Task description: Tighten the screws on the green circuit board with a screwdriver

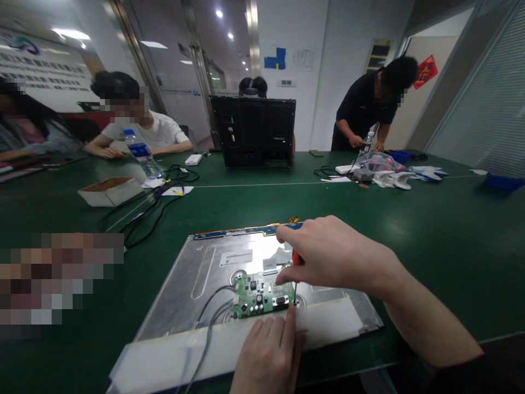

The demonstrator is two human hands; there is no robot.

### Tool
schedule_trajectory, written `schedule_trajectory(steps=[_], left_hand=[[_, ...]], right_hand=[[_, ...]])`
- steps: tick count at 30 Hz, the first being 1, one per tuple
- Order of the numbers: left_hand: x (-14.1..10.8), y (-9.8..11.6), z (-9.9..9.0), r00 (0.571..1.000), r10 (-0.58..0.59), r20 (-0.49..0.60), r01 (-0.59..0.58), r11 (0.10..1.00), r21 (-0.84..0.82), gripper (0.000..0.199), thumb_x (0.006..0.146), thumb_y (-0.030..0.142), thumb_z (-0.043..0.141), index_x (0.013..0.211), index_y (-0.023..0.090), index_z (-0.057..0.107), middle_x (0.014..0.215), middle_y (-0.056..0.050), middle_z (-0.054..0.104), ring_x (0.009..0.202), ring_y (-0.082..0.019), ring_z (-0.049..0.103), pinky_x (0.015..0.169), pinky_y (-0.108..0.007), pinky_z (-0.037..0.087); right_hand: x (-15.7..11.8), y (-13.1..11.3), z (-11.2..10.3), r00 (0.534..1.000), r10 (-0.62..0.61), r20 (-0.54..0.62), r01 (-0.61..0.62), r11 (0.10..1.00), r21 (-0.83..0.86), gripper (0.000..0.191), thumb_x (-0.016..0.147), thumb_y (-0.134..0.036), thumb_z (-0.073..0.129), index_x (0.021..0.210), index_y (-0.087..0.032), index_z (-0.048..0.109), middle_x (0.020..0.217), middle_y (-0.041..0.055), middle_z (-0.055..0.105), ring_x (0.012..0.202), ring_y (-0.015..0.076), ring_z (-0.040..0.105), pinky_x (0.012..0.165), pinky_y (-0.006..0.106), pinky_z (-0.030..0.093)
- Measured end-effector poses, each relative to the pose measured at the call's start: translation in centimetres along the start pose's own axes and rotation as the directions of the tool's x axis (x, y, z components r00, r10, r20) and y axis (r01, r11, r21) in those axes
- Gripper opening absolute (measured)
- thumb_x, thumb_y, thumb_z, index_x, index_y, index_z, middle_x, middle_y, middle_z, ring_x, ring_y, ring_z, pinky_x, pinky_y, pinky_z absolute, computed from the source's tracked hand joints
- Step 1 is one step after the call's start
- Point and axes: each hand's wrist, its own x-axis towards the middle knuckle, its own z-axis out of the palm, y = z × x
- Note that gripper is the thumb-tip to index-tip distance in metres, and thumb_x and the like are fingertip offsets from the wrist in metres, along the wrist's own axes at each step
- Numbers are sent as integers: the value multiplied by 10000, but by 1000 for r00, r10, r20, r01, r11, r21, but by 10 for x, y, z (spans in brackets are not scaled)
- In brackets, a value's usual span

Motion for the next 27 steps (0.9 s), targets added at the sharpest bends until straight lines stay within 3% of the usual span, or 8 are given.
schedule_trajectory(steps=[5,8,10,12,16,19,22,27], left_hand=[[1,0,-1,1000,7,21,-7,1000,6,320,1016,209,297,1173,44,522,703,-58,613,572,-206,613,555,-336,480],[3,1,-3,1000,4,1,-4,1000,7,317,1016,199,285,1147,48,532,697,-57,615,568,-205,616,551,-333,477],[3,1,-3,1000,8,-18,-8,1000,4,321,1019,202,277,1131,47,536,695,-57,618,562,-202,616,548,-333,478],[3,1,-2,1000,8,-12,-8,1000,3,325,1021,210,277,1138,47,533,703,-60,625,571,-202,621,556,-335,483],[2,1,0,1000,-5,-17,5,1000,9,333,1023,215,269,1144,53,533,706,-62,633,577,-200,624,566,-334,486],[3,1,0,999,-3,-42,4,1000,7,343,1027,218,255,1129,56,539,686,-57,628,555,-194,616,549,-326,479],[3,1,-2,999,-3,-43,3,1000,5,350,1029,221,249,1137,56,538,680,-57,626,550,-194,615,538,-321,474],[3,1,-3,999,4,-32,-3,1000,2,335,1023,210,261,1124,57,541,691,-61,630,560,-199,623,546,-331,484]], right_hand=[[0,0,-2,999,-47,24,46,998,41,361,976,-411,384,851,-202,650,678,27,668,610,184,619,520,283,315],[-5,4,-4,995,-102,18,101,993,68,201,893,-304,502,1015,-191,614,782,36,687,633,184,611,508,279,300],[-9,6,-5,988,-152,36,147,982,116,292,833,-249,552,1117,-178,557,861,47,697,671,188,617,514,279,314],[-11,7,-5,985,-166,51,157,978,140,368,816,-279,590,1162,-173,520,895,56,701,704,200,627,529,283,335],[-7,5,-3,995,-91,34,88,992,90,492,815,-512,631,1154,-169,535,829,62,701,705,239,643,523,293,343],[-2,3,-3,998,-52,41,48,995,87,428,897,-560,506,1065,-175,588,811,62,704,684,221,645,526,289,357],[-1,2,-4,997,-46,63,40,995,96,405,964,-518,386,981,-184,616,809,58,706,651,196,633,528,285,356],[-9,7,-7,988,-139,67,130,983,128,254,878,-298,538,1106,-189,561,865,51,694,698,191,619,537,280,331]])
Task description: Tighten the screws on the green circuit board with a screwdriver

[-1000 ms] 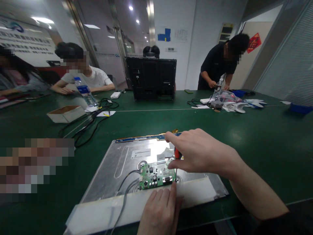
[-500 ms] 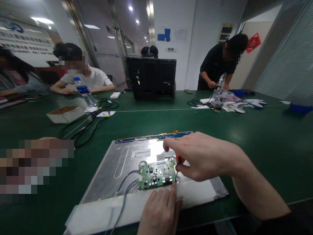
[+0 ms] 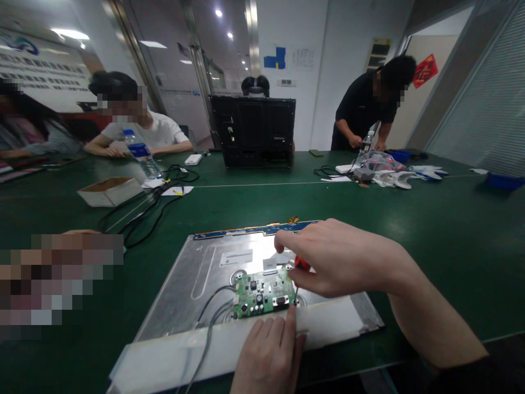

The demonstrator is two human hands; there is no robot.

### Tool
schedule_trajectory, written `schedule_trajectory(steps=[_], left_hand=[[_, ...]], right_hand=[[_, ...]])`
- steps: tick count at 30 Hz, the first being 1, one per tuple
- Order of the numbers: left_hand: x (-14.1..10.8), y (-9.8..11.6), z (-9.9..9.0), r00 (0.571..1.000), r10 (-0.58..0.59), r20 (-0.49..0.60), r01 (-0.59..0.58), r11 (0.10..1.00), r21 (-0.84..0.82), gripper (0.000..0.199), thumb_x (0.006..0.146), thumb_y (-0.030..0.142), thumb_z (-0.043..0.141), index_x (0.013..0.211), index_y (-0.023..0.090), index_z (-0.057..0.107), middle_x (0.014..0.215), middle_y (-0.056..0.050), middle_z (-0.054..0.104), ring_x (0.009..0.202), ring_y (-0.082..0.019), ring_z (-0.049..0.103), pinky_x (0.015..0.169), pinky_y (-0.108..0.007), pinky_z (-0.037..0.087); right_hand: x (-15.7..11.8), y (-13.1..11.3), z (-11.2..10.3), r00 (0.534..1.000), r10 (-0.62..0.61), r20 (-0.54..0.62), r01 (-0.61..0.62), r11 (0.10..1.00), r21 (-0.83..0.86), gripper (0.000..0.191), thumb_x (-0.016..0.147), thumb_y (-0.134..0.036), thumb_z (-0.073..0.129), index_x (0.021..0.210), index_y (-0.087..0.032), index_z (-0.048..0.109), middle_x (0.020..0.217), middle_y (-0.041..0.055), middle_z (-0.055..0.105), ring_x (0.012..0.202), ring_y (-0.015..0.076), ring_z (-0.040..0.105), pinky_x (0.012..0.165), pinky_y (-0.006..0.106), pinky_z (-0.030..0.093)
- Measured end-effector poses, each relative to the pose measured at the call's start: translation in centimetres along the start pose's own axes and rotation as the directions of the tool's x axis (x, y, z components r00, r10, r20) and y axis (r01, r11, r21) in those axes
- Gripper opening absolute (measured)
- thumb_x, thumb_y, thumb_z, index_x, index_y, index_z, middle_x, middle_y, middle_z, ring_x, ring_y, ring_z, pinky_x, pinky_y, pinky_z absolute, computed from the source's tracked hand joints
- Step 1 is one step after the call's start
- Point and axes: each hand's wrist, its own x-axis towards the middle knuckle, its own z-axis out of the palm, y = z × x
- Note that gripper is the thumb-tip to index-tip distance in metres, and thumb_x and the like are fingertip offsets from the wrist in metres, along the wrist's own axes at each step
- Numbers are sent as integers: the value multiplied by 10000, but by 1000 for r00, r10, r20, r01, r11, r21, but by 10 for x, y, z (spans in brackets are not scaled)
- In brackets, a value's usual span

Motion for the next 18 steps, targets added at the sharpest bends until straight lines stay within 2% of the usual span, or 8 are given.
schedule_trajectory(steps=[2,6,9,12,14,18], left_hand=[[0,0,0,1000,4,6,-4,1000,0,323,1019,208,277,1129,52,537,701,-63,632,567,-202,626,545,-335,486],[0,0,1,1000,0,15,0,1000,7,330,1019,211,275,1136,43,534,691,-63,627,563,-207,622,538,-341,489],[0,0,1,1000,-2,19,2,1000,-2,322,1019,214,285,1143,51,533,695,-62,629,568,-205,623,546,-338,492],[0,0,1,1000,-1,17,1,1000,-6,329,1021,215,273,1145,52,531,691,-60,628,561,-204,620,542,-337,488],[0,0,2,1000,-5,16,5,1000,-4,336,1022,215,264,1142,49,531,691,-61,627,563,-205,621,544,-341,489],[-1,0,2,1000,-13,16,13,1000,-22,328,1025,223,270,1133,61,534,707,-61,633,577,-201,625,555,-335,487]], right_hand=[[-3,1,-1,999,-42,23,41,998,42,299,829,-260,586,1117,-188,543,891,48,691,720,187,613,543,277,332],[-1,0,1,1000,28,6,-28,1000,-8,402,810,-496,639,1071,-197,574,801,40,680,668,211,605,506,282,293],[4,-1,3,997,69,-23,-70,996,-47,399,876,-570,525,994,-198,609,772,47,681,650,215,614,501,285,280],[4,-1,4,997,72,-25,-74,996,-57,311,942,-463,448,967,-197,609,753,43,679,640,203,616,510,288,290],[2,-1,3,999,49,-21,-50,997,-51,208,909,-360,502,999,-194,589,772,40,679,641,194,609,512,286,294],[-4,-2,-1,999,-41,11,41,999,-1,164,806,-231,575,961,-188,546,842,36,682,676,180,597,521,279,303]])
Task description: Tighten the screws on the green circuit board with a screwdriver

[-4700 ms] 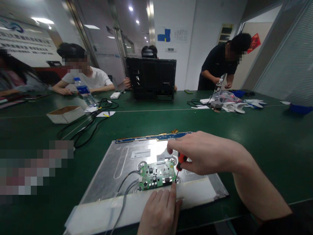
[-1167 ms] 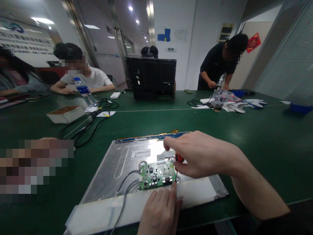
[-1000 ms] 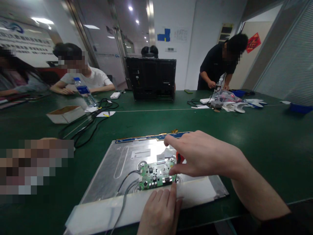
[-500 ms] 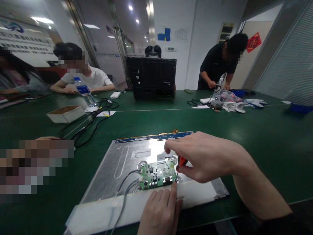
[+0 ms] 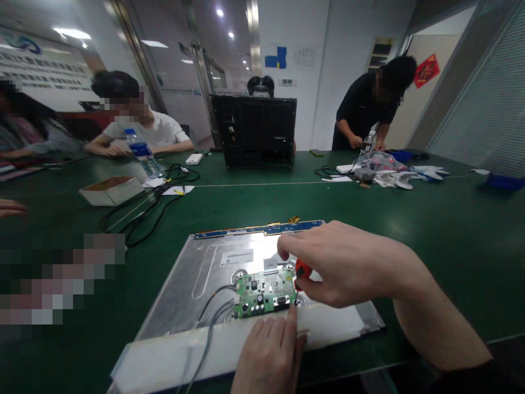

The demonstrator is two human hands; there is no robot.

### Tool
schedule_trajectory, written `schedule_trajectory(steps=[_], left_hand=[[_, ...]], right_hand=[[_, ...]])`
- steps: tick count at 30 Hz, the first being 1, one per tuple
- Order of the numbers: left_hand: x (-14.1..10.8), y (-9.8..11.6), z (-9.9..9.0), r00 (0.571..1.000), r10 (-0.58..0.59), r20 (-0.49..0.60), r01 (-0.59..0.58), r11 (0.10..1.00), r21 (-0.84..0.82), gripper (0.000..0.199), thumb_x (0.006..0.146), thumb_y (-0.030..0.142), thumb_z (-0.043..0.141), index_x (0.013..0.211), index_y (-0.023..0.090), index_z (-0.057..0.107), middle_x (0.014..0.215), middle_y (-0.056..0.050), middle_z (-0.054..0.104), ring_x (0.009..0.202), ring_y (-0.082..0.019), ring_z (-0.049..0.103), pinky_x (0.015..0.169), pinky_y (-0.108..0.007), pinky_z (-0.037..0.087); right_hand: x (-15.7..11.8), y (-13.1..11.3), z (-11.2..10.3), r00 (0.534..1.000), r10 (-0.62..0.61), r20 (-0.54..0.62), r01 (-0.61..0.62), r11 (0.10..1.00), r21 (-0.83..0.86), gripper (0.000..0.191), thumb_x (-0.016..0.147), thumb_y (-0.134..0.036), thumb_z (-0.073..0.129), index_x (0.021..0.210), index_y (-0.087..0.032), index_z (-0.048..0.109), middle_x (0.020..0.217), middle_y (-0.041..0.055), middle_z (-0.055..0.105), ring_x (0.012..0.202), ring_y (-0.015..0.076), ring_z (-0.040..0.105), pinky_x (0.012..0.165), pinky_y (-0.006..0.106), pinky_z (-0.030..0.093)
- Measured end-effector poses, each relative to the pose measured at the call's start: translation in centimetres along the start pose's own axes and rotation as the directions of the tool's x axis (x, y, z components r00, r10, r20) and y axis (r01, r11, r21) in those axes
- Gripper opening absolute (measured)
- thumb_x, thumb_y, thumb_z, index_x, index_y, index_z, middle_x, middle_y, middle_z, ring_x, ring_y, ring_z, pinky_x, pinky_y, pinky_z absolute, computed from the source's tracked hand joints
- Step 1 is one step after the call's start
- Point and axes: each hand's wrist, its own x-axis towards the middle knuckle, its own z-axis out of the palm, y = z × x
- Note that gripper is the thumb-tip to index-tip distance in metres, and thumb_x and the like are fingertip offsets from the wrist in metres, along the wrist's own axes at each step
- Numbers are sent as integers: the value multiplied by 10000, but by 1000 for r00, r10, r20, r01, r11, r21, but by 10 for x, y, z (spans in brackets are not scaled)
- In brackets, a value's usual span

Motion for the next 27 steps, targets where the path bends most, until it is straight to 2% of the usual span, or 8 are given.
schedule_trajectory(steps=[3,7,9,12,15,18,24,27], left_hand=[[0,0,-1,1000,0,-13,0,1000,5,328,1026,226,266,1116,72,541,699,-57,630,569,-197,620,552,-329,478],[1,0,-2,1000,-3,-28,4,1000,30,333,1025,216,259,1113,72,546,679,-50,620,555,-193,610,548,-326,467],[1,0,-2,1000,-4,-30,5,999,31,329,1027,221,263,1110,76,546,679,-50,620,555,-191,609,546,-321,464],[1,0,-1,1000,-4,-10,5,1000,20,323,1027,225,268,1122,74,538,694,-53,626,571,-191,614,554,-319,471],[1,0,-1,1000,3,6,-4,1000,17,328,1026,224,265,1143,68,529,710,-58,633,585,-193,621,569,-323,483],[2,0,-2,1000,4,2,-4,1000,26,336,1026,222,255,1136,66,531,698,-59,632,572,-194,617,553,-323,481],[0,-1,0,1000,-1,29,1,1000,21,321,1021,223,291,1161,54,525,723,-66,635,602,-205,627,573,-341,497],[-1,-1,-1,1000,-6,17,6,1000,16,323,1022,223,285,1149,55,530,713,-61,633,586,-207,624,563,-345,494]], right_hand=[[-1,-2,0,1000,11,-3,-11,1000,-12,133,821,-274,588,919,-197,541,826,27,688,685,187,608,514,278,283],[3,-4,3,996,86,-37,-88,995,-43,313,844,-508,603,931,-207,595,770,24,689,644,195,611,489,278,241],[5,-4,4,994,102,-33,-104,993,-49,344,892,-538,531,905,-207,626,727,22,679,613,183,600,487,281,233],[5,-4,3,996,84,-11,-84,995,-54,288,948,-433,469,880,-208,636,711,15,669,606,169,591,500,283,239],[1,-1,-1,999,39,-4,-39,999,-32,118,885,-285,535,933,-196,595,788,22,679,650,170,596,513,278,270],[-3,0,-4,1000,-11,24,11,1000,25,125,825,-214,560,948,-185,563,849,37,686,713,181,611,540,276,319],[2,-2,-1,998,68,6,-68,997,-24,336,847,-509,602,994,-207,603,783,27,692,668,206,628,505,282,287],[5,-1,1,997,79,-11,-80,995,-56,352,904,-537,506,942,-209,630,746,32,684,639,201,621,490,280,252]])
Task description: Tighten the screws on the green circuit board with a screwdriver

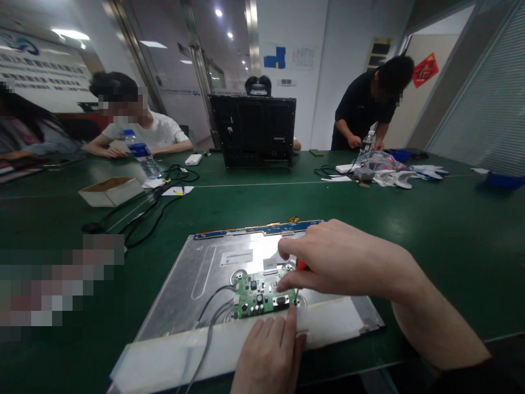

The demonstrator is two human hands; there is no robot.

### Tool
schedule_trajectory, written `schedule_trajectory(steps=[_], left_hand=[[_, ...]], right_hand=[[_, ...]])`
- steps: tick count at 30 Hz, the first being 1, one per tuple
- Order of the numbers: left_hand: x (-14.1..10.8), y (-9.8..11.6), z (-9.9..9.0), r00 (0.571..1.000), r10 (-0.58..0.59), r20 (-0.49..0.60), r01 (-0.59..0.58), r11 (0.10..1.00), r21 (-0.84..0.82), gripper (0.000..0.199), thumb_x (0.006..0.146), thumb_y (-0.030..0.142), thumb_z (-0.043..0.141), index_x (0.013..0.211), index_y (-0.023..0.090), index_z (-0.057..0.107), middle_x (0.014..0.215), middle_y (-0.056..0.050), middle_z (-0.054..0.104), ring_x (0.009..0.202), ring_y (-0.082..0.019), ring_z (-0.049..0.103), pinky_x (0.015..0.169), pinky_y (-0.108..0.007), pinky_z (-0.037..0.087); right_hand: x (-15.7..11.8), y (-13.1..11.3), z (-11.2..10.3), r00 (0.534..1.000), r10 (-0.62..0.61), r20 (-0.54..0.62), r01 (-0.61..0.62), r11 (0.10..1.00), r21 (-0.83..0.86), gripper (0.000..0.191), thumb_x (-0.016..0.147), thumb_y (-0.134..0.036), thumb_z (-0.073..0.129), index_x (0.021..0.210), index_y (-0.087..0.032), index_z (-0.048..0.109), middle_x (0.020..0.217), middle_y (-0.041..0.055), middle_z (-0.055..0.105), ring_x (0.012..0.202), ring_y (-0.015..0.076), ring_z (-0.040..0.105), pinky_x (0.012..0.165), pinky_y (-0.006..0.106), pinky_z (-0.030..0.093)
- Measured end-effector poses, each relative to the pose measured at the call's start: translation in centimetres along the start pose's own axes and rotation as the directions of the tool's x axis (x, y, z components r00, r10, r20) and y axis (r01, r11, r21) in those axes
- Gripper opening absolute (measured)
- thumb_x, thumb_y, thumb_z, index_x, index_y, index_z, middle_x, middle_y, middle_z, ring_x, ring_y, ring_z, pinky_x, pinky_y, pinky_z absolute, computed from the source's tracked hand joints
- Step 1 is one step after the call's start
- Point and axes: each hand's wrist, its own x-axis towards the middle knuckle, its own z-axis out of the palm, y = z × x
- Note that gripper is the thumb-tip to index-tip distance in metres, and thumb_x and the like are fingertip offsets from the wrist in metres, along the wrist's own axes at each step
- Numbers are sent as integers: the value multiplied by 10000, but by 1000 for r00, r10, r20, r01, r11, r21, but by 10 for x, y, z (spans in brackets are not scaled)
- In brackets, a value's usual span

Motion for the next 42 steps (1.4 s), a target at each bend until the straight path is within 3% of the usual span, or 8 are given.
schedule_trajectory(steps=[7,15,20,24,27,34,38,42], left_hand=[[4,1,-2,1000,7,-27,-7,1000,-3,333,1026,218,261,1111,65,544,694,-57,633,564,-201,625,550,-339,492],[0,-1,0,1000,16,-6,-16,1000,-12,313,1011,204,299,1142,50,538,730,-75,643,598,-209,635,568,-347,508],[0,0,-1,1000,13,-12,-13,1000,-17,313,1010,203,304,1145,52,542,728,-73,644,594,-207,634,559,-341,506],[3,1,-2,1000,14,-19,-15,1000,-16,327,1017,199,273,1132,54,542,701,-63,634,572,-199,627,555,-335,501],[4,2,-2,1000,11,-23,-11,1000,-8,333,1021,202,259,1125,56,539,691,-59,631,561,-199,625,542,-333,493],[-1,1,1,1000,7,7,-7,1000,-16,313,1016,216,303,1162,53,526,734,-68,646,603,-209,638,574,-347,511],[1,1,-1,1000,4,-30,-4,1000,-17,333,1022,210,265,1142,51,532,708,-63,638,576,-203,629,562,-342,510],[2,1,-3,1000,8,-6,-9,1000,-21,333,1022,208,264,1156,52,526,717,-66,639,593,-202,635,571,-337,514]], right_hand=[[-4,3,-1,998,-58,-4,58,998,37,123,837,-245,560,947,-205,597,801,21,680,684,187,616,515,277,287],[0,4,-1,999,29,14,-29,999,18,369,858,-548,570,1021,-220,616,810,44,684,690,224,630,508,278,317],[2,3,0,999,37,40,-38,999,30,362,950,-499,430,892,-199,625,764,35,684,611,180,611,500,277,312],[-1,5,-1,1000,10,-4,-10,1000,29,164,890,-338,536,955,-194,582,806,34,684,649,184,608,509,275,310],[-4,6,-2,999,-49,-8,49,997,60,178,823,-240,586,990,-186,560,861,41,687,715,192,620,534,275,330],[4,1,1,998,-1,-67,1,1000,-7,408,838,-592,571,929,-195,609,754,30,679,624,207,613,488,279,287],[7,-2,0,997,61,-44,-63,997,-34,397,938,-530,439,865,-191,634,700,35,669,604,196,618,502,283,314],[3,0,0,999,26,-35,-27,999,-37,204,907,-376,519,930,-195,612,762,34,678,613,182,610,498,279,302]])
